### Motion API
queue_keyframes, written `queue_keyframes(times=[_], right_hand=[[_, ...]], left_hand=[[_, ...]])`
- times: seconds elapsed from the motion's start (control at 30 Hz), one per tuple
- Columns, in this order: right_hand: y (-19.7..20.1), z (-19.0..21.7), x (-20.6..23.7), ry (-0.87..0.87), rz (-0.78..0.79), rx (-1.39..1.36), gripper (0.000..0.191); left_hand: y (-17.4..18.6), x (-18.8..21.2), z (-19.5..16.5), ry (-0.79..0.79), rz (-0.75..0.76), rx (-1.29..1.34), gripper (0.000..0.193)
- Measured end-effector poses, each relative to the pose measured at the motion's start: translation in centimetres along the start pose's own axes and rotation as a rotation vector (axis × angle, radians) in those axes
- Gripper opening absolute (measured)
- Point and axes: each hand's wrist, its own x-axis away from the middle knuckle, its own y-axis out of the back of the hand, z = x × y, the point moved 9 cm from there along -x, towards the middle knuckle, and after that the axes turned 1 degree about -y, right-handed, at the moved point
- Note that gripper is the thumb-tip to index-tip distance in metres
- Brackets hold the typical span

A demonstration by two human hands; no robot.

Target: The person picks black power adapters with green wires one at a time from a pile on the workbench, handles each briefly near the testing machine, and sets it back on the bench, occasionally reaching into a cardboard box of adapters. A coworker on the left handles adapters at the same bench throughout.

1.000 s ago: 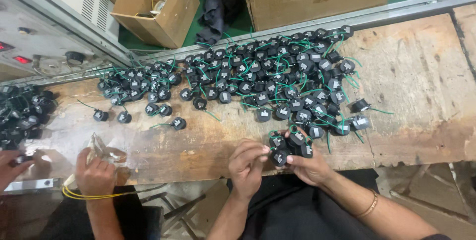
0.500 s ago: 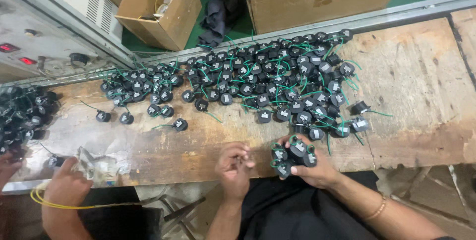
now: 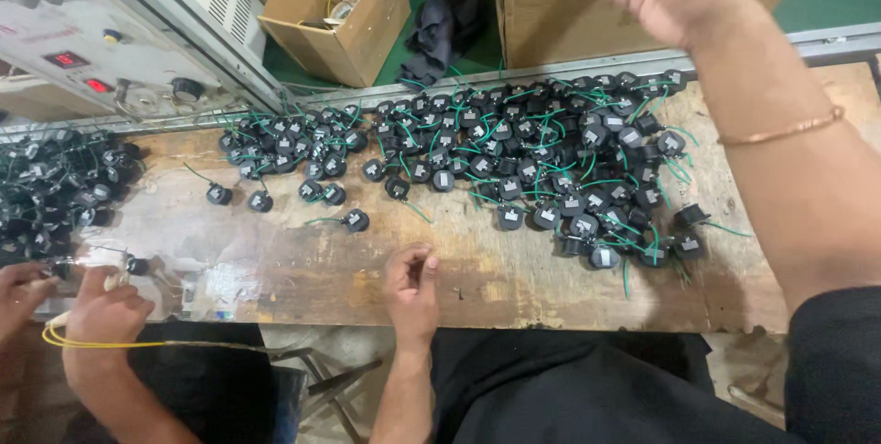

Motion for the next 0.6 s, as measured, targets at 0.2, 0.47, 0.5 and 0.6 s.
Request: queue_keyframes(times=[0.2, 0.47, 0.5, 0.6], right_hand=[[-13.1, -9.6, 15.3, -0.280, 0.467, 0.599, 0.061], [-18.0, -17.3, 24.7, -0.285, 0.599, 0.558, 0.044], [-17.2, -18.4, 24.7, -0.324, 0.529, 0.607, 0.045], [-16.5, -19.1, 24.7, -0.216, 0.405, 0.669, 0.036]], left_hand=[[1.0, -0.3, -0.5, -0.055, -0.104, 0.010, 0.016], [5.6, -6.2, -5.9, -0.289, -0.240, -0.651, 0.026], [6.8, -7.8, -6.5, -0.311, -0.287, -0.712, 0.031], [9.8, -13.2, -7.7, -0.293, -0.421, -0.890, 0.041]])
